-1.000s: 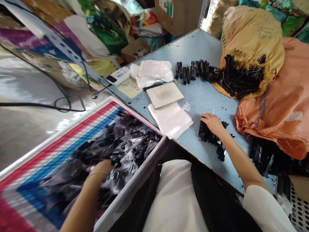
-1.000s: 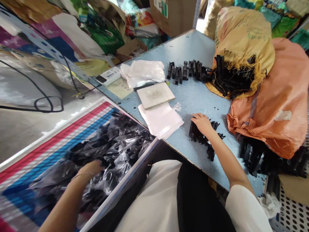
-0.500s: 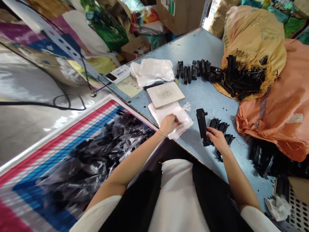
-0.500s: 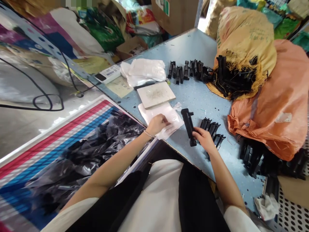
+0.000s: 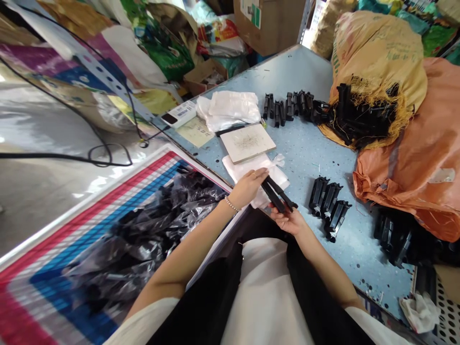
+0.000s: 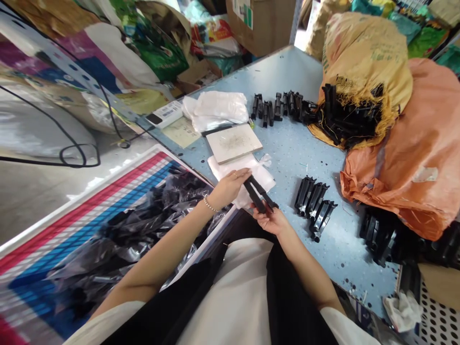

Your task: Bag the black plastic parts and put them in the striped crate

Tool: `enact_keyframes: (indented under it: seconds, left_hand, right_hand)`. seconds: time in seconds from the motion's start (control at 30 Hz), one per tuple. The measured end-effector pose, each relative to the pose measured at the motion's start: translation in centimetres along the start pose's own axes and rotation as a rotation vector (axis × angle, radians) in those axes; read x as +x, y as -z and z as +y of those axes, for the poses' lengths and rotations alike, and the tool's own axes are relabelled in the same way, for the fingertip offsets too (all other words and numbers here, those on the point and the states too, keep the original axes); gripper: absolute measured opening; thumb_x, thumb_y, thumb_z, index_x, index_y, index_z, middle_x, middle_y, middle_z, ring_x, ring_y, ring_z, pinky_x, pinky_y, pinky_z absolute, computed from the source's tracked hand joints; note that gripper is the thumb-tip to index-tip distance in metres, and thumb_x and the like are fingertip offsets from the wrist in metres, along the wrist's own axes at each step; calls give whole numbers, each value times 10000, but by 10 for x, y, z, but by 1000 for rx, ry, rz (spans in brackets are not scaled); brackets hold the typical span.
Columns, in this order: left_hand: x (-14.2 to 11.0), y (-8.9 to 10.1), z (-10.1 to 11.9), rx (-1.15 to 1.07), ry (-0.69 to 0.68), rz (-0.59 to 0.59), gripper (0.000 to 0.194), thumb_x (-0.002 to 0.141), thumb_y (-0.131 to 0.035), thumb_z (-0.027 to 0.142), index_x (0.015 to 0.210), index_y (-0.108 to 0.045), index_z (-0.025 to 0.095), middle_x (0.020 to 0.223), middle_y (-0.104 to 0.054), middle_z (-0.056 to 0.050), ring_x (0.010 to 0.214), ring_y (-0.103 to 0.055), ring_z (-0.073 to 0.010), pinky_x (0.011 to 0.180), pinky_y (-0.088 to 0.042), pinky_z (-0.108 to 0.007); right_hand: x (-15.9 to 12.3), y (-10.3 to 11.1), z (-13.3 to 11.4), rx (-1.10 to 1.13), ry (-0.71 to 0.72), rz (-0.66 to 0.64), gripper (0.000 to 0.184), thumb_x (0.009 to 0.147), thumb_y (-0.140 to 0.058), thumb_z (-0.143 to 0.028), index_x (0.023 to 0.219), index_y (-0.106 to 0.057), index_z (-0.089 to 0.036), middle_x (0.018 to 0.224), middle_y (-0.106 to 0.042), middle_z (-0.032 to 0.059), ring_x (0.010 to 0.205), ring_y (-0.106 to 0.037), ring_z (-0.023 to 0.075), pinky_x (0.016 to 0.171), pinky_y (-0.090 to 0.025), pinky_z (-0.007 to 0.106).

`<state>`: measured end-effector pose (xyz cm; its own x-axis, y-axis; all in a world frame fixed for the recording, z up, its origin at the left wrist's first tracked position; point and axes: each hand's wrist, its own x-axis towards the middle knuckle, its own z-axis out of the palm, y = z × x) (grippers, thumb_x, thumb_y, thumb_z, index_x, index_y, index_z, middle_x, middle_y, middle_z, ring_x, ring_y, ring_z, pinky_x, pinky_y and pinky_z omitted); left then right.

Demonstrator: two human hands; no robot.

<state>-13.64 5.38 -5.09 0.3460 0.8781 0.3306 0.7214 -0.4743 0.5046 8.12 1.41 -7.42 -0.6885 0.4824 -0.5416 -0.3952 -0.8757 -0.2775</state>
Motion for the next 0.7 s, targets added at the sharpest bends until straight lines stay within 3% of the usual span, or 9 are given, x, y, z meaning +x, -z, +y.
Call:
enact_keyframes:
  seconds: [0.1,0.2,0.3,0.4,0.47,0.5,0.6,0.67,0.7]
  left_hand:
    - [-20,4,38,-91,-181,11,600,929,-334,30,1508,-384,177,1472,-518,-155,1312,-549,-228,1096,-490,-424]
    - [-37,-1,72,-186,-296,-34,660,941,-343,40,1569,-235,211,1504,-483,-134,1388,-478,-196,1119,-478,-361]
    - [-48,-4,90,-123,-278,-86,601,953,-410,117,1541,-287,146,1451,-525,-179,1356,-513,-247,1109,-488,-416]
    - [-67,11,87,-22,-200,-106,467,975,-442,192,1442,-460,177,1314,-642,-142,1244,-603,-249,1091,-497,-432]
    - [-94,30,71,23,-46,-122,406,969,-467,251,1364,-555,209,1278,-671,-122,1215,-621,-253,1093,-492,-417]
    - [-111,41,58,48,77,-145,390,952,-491,287,1320,-597,212,1272,-675,-125,1199,-631,-267,1083,-498,-416]
    - [-173,65,8,133,529,-401,259,838,-558,288,1017,-724,202,1090,-743,-127,993,-713,-309,927,-565,-433]
    - [-211,72,-23,182,846,-546,130,745,-580,259,688,-677,194,696,-723,-82,711,-719,-306,711,-581,-419]
    - [-226,74,-34,195,913,-546,152,743,-570,268,630,-640,195,573,-668,-55,632,-698,-297,643,-565,-406]
  right_hand:
    - [0,-3,-1,-116,166,28,137,906,-577,-281,918,-644,-162,725,-525,2,554,-370,96,349,-309,136]
    - [0,-6,7,-327,410,195,140,864,-626,-306,775,-629,-198,688,-525,-10,582,-405,111,428,-365,177]
    - [-6,-14,18,-526,583,296,126,803,-704,-289,733,-648,-200,675,-561,-23,672,-490,133,583,-453,220]
    - [-25,-23,14,-853,541,159,172,821,-698,-325,952,-723,-216,846,-670,-4,812,-586,168,750,-518,286]
    - [-43,-24,-5,-1156,535,94,300,888,-624,-344,1164,-701,-254,1052,-703,27,932,-629,195,868,-527,352]
    - [-51,-22,-21,-1308,575,129,330,922,-574,-322,1230,-680,-269,1140,-697,43,995,-635,207,928,-513,382]
    - [-72,-4,-79,-1823,776,485,436,941,-419,-124,1272,-674,-247,1292,-655,99,1199,-569,254,1075,-421,464]
    - [-76,13,-116,-2146,755,660,514,886,-395,-16,1277,-674,-200,1382,-607,139,1311,-489,302,1093,-393,518]
    - [-76,20,-131,-2280,710,686,522,872,-395,7,1264,-681,-185,1413,-587,148,1342,-460,319,1086,-395,532]
